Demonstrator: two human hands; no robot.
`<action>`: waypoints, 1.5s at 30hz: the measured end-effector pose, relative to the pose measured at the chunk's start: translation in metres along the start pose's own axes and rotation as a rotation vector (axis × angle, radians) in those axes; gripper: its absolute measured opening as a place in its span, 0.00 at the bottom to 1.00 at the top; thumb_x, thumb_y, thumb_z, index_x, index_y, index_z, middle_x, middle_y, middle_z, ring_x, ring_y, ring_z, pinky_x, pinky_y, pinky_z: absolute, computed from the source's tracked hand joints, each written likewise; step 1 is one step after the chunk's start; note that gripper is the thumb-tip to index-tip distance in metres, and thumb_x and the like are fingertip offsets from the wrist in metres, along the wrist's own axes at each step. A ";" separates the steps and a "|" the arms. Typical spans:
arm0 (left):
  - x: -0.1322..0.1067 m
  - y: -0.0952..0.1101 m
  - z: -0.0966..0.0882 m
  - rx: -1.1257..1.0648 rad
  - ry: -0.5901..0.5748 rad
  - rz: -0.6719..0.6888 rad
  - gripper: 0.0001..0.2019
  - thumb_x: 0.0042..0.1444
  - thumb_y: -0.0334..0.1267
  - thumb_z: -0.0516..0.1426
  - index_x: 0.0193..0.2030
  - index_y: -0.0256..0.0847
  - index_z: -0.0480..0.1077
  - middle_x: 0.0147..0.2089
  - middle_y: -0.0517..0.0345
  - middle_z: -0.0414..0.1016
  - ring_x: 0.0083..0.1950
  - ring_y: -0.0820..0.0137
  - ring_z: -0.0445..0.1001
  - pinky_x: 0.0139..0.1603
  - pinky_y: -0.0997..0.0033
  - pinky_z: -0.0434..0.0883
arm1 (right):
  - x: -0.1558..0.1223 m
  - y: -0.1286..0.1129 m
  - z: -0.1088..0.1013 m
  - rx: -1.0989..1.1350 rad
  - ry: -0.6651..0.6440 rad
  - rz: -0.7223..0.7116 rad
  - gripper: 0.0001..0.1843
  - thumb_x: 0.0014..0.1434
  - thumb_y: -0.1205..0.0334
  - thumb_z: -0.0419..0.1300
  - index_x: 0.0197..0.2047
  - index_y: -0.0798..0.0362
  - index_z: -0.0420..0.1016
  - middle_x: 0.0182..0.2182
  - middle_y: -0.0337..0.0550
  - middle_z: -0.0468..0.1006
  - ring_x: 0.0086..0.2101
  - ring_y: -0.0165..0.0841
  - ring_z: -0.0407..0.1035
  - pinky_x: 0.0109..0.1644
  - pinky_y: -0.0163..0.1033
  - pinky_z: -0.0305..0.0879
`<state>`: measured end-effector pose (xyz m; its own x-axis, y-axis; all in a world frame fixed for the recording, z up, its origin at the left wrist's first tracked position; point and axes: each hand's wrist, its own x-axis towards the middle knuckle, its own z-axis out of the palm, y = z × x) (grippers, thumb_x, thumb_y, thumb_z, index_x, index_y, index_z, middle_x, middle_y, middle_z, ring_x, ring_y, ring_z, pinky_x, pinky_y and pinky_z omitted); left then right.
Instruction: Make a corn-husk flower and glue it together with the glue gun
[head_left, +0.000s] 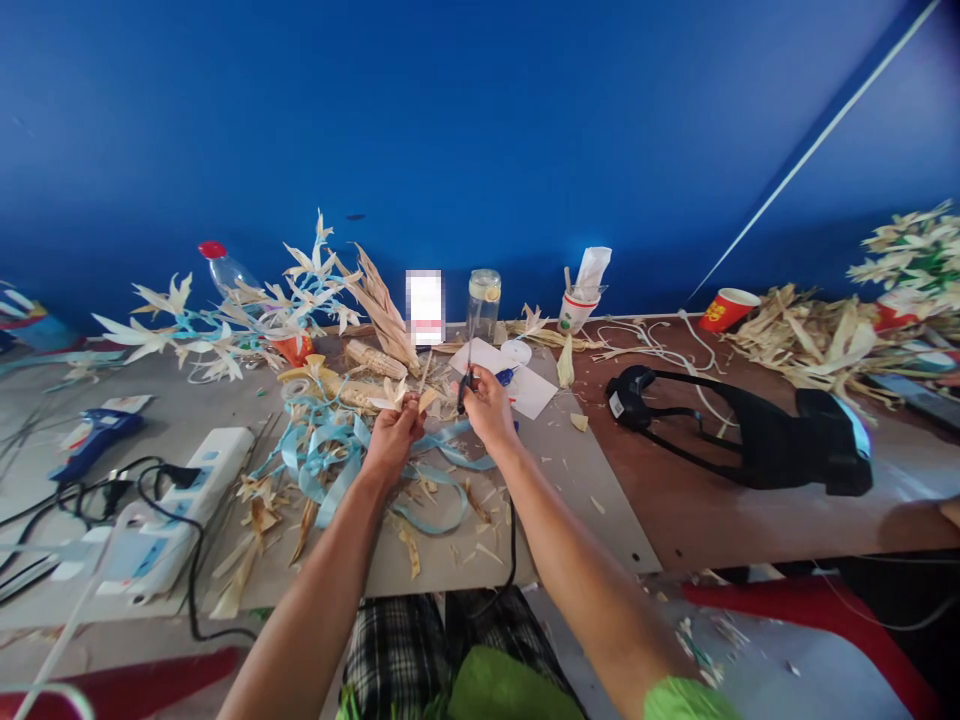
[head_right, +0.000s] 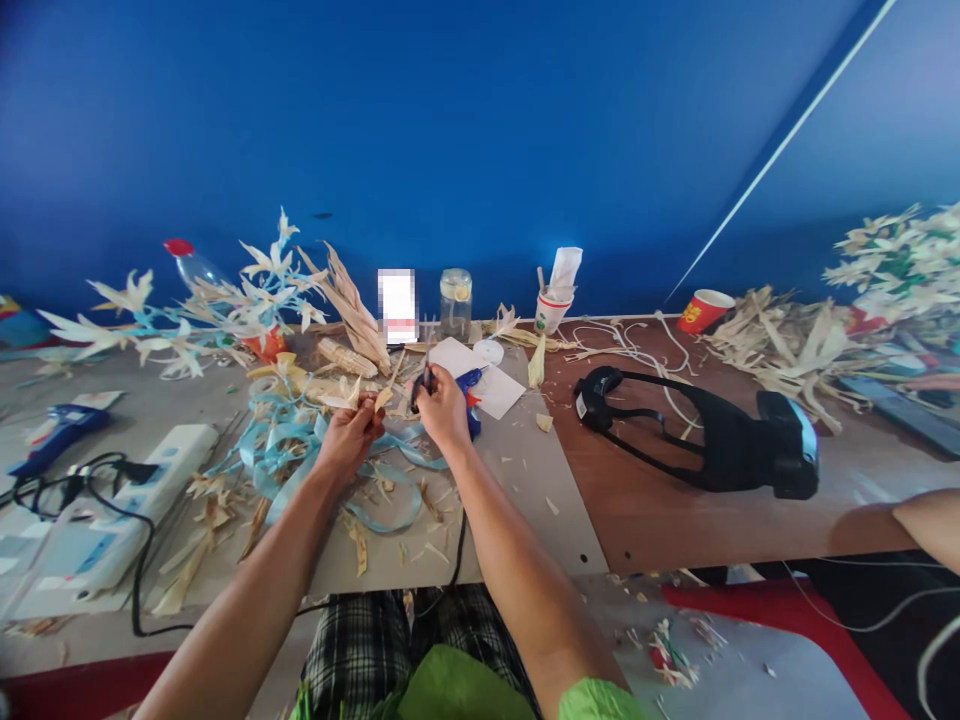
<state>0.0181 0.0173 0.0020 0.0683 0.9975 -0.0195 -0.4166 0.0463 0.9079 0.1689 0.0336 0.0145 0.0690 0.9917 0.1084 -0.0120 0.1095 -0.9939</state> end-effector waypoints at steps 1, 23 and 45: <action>0.000 0.000 0.000 0.013 0.002 0.001 0.16 0.45 0.46 0.64 0.32 0.37 0.68 0.19 0.65 0.60 0.18 0.82 0.51 0.18 0.80 0.50 | -0.003 -0.002 0.003 0.066 0.001 0.021 0.29 0.48 0.44 0.57 0.49 0.55 0.65 0.24 0.37 0.71 0.21 0.26 0.58 0.23 0.32 0.52; 0.000 0.005 0.000 -0.116 0.088 -0.017 0.14 0.40 0.38 0.67 0.30 0.39 0.67 0.17 0.71 0.55 0.15 0.83 0.47 0.18 0.79 0.50 | -0.016 0.011 0.023 -0.052 0.008 -0.120 0.20 0.51 0.62 0.58 0.48 0.54 0.65 0.37 0.46 0.77 0.36 0.33 0.72 0.39 0.36 0.68; 0.004 0.014 -0.008 -0.177 0.237 0.087 0.18 0.41 0.38 0.66 0.32 0.39 0.62 0.22 0.66 0.70 0.14 0.86 0.50 0.17 0.81 0.51 | -0.018 -0.002 0.001 -0.333 -0.315 -0.061 0.14 0.48 0.57 0.62 0.38 0.53 0.76 0.25 0.39 0.75 0.28 0.30 0.66 0.31 0.32 0.60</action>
<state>0.0050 0.0223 0.0110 -0.1792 0.9819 -0.0612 -0.5647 -0.0517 0.8236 0.1664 0.0155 0.0140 -0.2478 0.9618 0.1165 0.3076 0.1921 -0.9319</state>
